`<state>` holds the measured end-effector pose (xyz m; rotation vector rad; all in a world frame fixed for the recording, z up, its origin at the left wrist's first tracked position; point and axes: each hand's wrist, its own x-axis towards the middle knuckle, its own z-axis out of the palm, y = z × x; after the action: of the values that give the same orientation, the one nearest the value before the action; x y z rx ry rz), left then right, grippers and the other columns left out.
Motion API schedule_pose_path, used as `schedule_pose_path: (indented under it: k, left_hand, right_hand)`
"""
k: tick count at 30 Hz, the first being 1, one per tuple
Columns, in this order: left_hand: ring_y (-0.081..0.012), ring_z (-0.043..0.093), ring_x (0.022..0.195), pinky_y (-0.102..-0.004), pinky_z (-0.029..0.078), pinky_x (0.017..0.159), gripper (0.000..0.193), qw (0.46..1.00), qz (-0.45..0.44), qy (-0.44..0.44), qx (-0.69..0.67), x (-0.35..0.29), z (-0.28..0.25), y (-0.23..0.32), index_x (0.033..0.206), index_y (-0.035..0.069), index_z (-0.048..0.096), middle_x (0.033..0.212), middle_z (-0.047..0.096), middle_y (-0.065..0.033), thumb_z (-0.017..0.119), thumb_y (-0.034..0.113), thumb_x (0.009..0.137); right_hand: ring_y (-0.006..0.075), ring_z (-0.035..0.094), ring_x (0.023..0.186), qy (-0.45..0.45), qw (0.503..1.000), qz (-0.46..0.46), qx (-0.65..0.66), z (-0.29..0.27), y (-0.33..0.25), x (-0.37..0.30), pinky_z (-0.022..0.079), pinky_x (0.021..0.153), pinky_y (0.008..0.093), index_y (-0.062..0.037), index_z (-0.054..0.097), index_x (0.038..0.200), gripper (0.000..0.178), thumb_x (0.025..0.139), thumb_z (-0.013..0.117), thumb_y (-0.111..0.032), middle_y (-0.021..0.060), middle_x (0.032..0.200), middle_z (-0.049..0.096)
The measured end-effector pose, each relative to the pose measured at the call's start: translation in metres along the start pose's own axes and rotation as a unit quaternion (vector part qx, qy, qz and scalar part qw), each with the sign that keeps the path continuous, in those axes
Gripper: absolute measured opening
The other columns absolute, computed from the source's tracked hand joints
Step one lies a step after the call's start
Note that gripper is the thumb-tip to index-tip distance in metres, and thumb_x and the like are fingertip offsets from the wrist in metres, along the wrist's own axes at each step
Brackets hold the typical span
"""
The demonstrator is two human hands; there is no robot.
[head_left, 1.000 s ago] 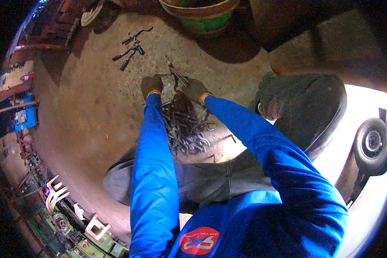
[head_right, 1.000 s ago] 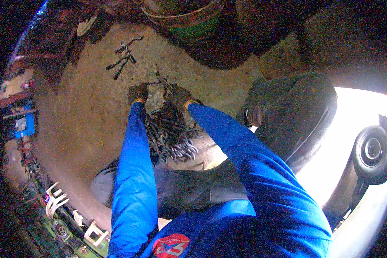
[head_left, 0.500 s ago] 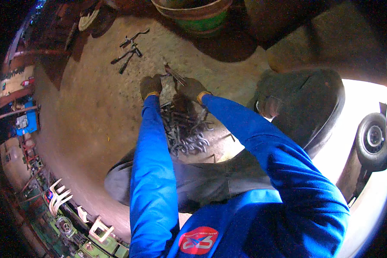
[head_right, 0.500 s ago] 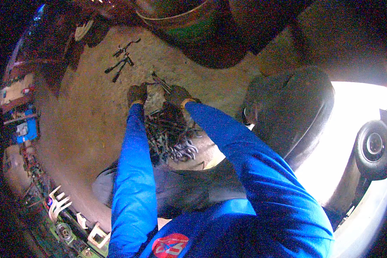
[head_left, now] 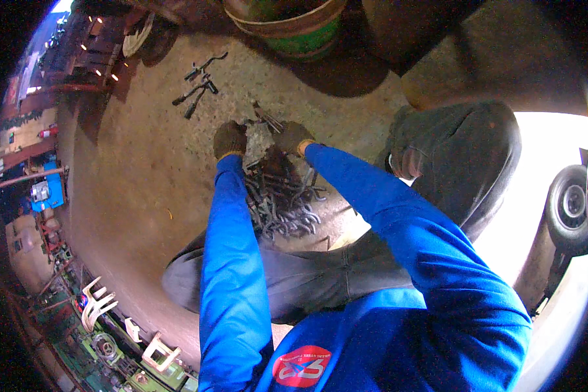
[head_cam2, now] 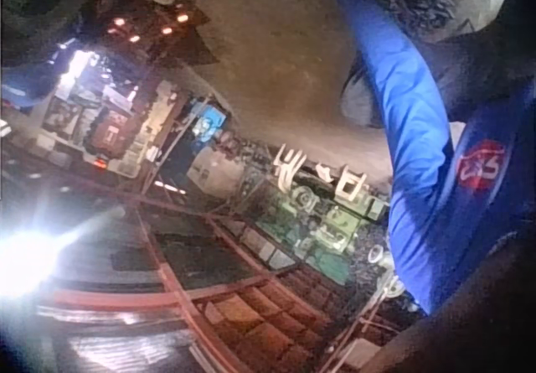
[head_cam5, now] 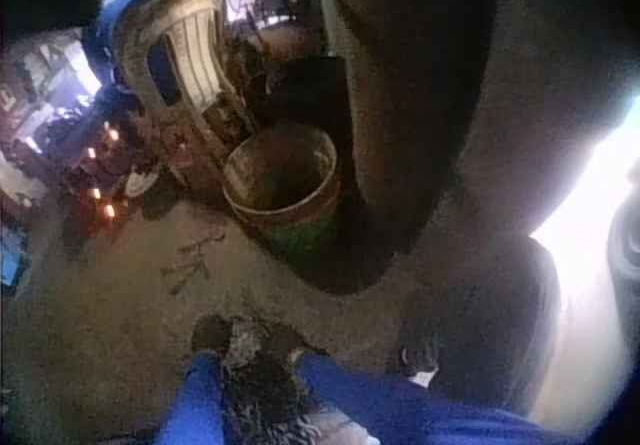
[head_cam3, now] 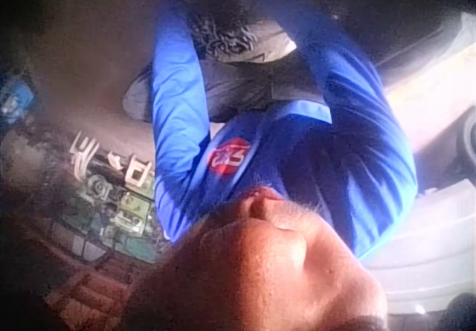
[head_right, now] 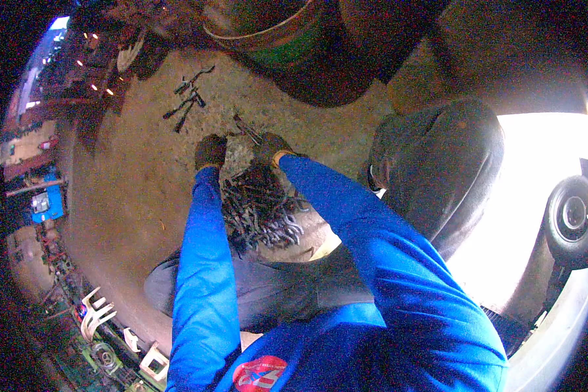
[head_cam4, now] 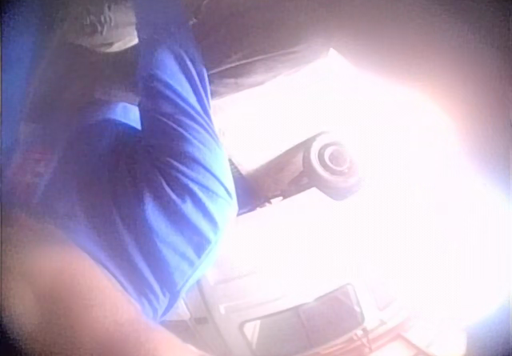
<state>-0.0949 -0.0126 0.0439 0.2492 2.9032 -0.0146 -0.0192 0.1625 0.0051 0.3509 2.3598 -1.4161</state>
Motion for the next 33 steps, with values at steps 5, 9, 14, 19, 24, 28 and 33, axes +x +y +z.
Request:
schedule_pose_path:
  k: [5,9,14,19,24,28,33]
  left_hand:
    - [-0.0363,0.064,0.092,-0.0465,0.051,0.080,0.033,0.999,0.032,-0.019,0.017,0.003,0.006,-0.001,0.094,0.006,0.071,0.094,0.067,-0.0186,0.064,0.036,0.085]
    - [-0.0368,0.065,0.092,-0.0469,0.051,0.081,0.029,0.998,0.046,-0.005,0.040,-0.006,-0.001,0.001,0.094,0.009,0.071,0.095,0.067,-0.0181,0.062,0.035,0.085]
    - [-0.0375,0.064,0.089,-0.0471,0.051,0.079,0.026,0.998,0.023,0.035,0.036,0.013,0.045,-0.056,0.093,0.012,0.071,0.094,0.067,-0.0188,0.057,0.032,0.086]
    - [-0.0389,0.063,0.090,-0.0477,0.051,0.079,0.024,0.997,0.072,0.006,0.012,0.002,0.015,-0.009,0.092,0.015,0.072,0.097,0.065,-0.0210,0.058,0.031,0.084]
    - [-0.0400,0.063,0.092,-0.0473,0.051,0.080,0.024,0.995,0.094,0.003,0.022,0.003,0.019,-0.023,0.093,0.017,0.073,0.097,0.063,-0.0230,0.057,0.032,0.085]
    - [-0.0385,0.063,0.088,-0.0466,0.051,0.077,0.022,0.995,0.091,0.007,0.028,0.004,0.024,-0.012,0.091,0.015,0.070,0.096,0.066,-0.0174,0.055,0.029,0.086]
    - [-0.0383,0.064,0.086,-0.0461,0.050,0.076,0.023,0.989,0.131,0.004,0.065,0.018,0.060,-0.050,0.092,0.015,0.069,0.094,0.067,-0.0155,0.053,0.030,0.086]
  right_hand:
    - [0.0368,0.067,0.081,0.010,0.999,-0.021,0.032,0.005,0.017,-0.002,0.050,0.075,0.0456,-0.0015,0.067,0.096,0.047,0.086,0.052,-0.045,0.0207,0.082,0.068]
    - [0.0394,0.065,0.082,-0.022,0.999,0.028,0.011,-0.005,0.009,-0.015,0.050,0.074,0.0482,-0.0062,0.066,0.100,0.039,0.082,0.056,-0.040,0.0214,0.087,0.067]
    - [0.0406,0.064,0.083,-0.023,0.999,-0.028,-0.019,0.003,0.004,-0.016,0.050,0.074,0.0487,-0.0062,0.065,0.102,0.039,0.081,0.057,-0.038,0.0220,0.089,0.066]
    - [0.0373,0.065,0.081,-0.001,0.998,-0.038,0.048,-0.013,0.020,-0.022,0.049,0.075,0.0470,-0.0017,0.064,0.098,0.043,0.080,0.056,-0.040,0.0231,0.084,0.066]
    - [0.0344,0.064,0.073,0.020,0.997,-0.057,0.045,0.000,0.024,-0.014,0.049,0.071,0.0452,-0.0012,0.066,0.095,0.041,0.081,0.057,-0.039,0.0204,0.077,0.066]
    - [0.0315,0.065,0.070,-0.072,0.997,-0.019,-0.021,-0.022,0.020,-0.011,0.049,0.069,0.0430,-0.0014,0.067,0.095,0.039,0.081,0.059,-0.036,0.0179,0.075,0.066]
    - [0.0330,0.065,0.071,-0.027,0.996,-0.012,0.088,-0.016,0.006,-0.023,0.049,0.069,0.0431,-0.0013,0.067,0.098,0.040,0.079,0.062,-0.037,0.0205,0.078,0.067]
